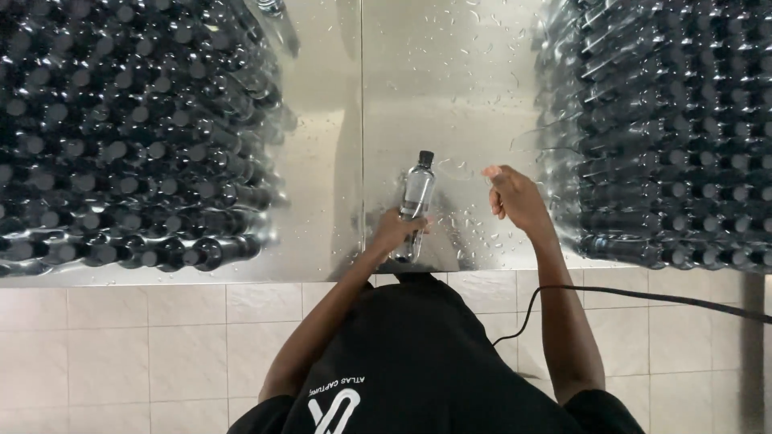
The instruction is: The person repeatedly picks up clear plastic bottles from a large pile on a stainless steel table. They use a handheld filling device to fill each bottle with liquid and then place the filled bottle onto a separate section of the table. The process is repeated continuously throughout the video.
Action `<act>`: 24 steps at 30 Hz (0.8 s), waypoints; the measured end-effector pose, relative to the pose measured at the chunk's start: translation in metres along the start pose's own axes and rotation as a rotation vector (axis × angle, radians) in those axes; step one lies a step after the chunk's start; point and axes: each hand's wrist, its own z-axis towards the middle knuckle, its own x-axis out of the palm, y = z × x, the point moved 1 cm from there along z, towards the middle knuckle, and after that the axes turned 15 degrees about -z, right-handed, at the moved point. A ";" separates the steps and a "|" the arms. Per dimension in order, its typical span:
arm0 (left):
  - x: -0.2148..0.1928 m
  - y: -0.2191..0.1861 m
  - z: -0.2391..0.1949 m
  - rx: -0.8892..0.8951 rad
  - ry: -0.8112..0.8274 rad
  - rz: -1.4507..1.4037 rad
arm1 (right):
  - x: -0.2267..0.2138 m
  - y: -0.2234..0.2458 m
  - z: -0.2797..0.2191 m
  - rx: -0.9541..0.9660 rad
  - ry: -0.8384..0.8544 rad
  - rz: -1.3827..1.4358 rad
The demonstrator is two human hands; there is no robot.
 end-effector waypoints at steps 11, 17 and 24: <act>0.053 -0.039 -0.030 -0.020 0.029 -0.006 | -0.009 -0.045 0.011 -0.093 0.105 -0.202; 0.051 -0.071 -0.050 0.065 0.167 0.047 | -0.026 0.004 0.012 -0.377 0.078 -0.349; 0.030 -0.110 -0.085 0.177 0.407 0.240 | -0.054 0.063 0.002 -0.793 0.292 -0.773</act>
